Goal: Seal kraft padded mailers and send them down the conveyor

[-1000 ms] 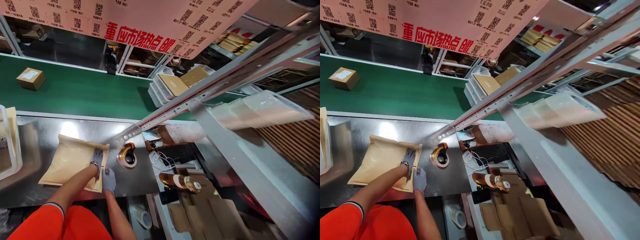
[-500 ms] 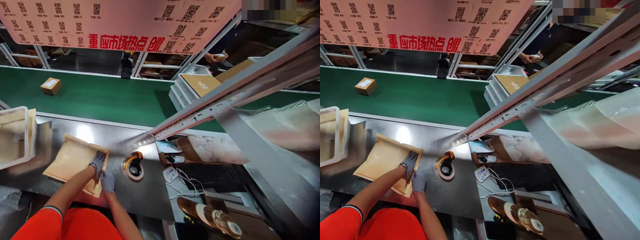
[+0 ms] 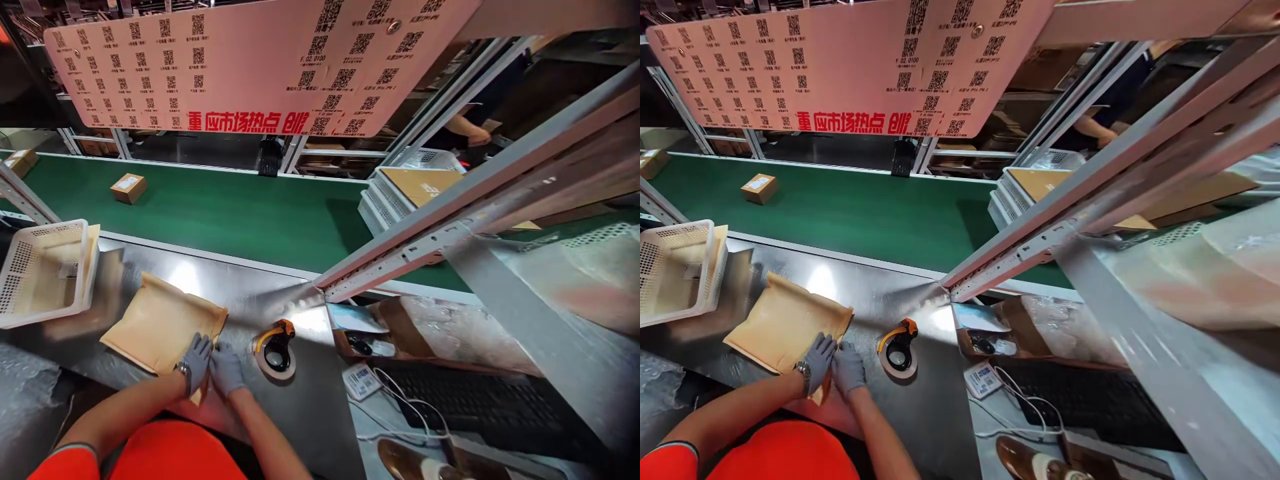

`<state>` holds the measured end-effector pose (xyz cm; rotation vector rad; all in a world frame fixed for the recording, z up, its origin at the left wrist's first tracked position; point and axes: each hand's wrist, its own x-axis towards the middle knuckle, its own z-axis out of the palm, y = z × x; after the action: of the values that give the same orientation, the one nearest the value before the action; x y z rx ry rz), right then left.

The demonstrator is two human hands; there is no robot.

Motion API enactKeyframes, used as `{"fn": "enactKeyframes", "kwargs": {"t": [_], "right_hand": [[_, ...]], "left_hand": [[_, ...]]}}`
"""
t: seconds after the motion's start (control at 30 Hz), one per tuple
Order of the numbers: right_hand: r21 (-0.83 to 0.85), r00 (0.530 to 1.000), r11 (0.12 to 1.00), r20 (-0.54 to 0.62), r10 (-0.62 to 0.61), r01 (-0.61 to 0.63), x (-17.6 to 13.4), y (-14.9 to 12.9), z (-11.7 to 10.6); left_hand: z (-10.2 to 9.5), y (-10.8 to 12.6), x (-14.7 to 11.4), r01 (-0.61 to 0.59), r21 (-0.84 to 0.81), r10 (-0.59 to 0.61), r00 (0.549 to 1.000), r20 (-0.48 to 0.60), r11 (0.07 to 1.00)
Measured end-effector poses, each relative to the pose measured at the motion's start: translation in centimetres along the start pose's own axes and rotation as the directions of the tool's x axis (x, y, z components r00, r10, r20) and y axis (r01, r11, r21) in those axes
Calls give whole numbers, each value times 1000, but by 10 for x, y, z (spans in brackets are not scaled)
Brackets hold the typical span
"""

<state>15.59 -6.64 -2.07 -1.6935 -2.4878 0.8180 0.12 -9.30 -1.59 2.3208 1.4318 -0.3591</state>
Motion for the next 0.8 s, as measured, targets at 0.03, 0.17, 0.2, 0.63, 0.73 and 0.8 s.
{"fn": "enactKeyframes", "kwargs": {"t": [0.03,0.17,0.2,0.63,0.73,0.8], "right_hand": [[-14,999,999,7,-44,44,5,6,-7],[-59,983,982,51,-177,180,31,26,-25],[-68,981,980,68,-183,188,38,29,-27],[-208,987,976,160,-30,64,71,27,-43],[-256,996,967,91,16,8,49,24,-31],[-281,999,959,30,32,-22,26,30,-8]], "left_hand": [[12,5,-8,-2,0,2,999,39,1000],[47,13,-30,-1,-30,4,995,98,1000],[53,12,-33,4,-43,0,996,92,999],[94,-26,-91,-146,-116,138,988,-68,982],[89,-55,-102,-190,-76,180,975,-127,979],[85,-76,-111,-194,-47,182,966,-182,980]]}}
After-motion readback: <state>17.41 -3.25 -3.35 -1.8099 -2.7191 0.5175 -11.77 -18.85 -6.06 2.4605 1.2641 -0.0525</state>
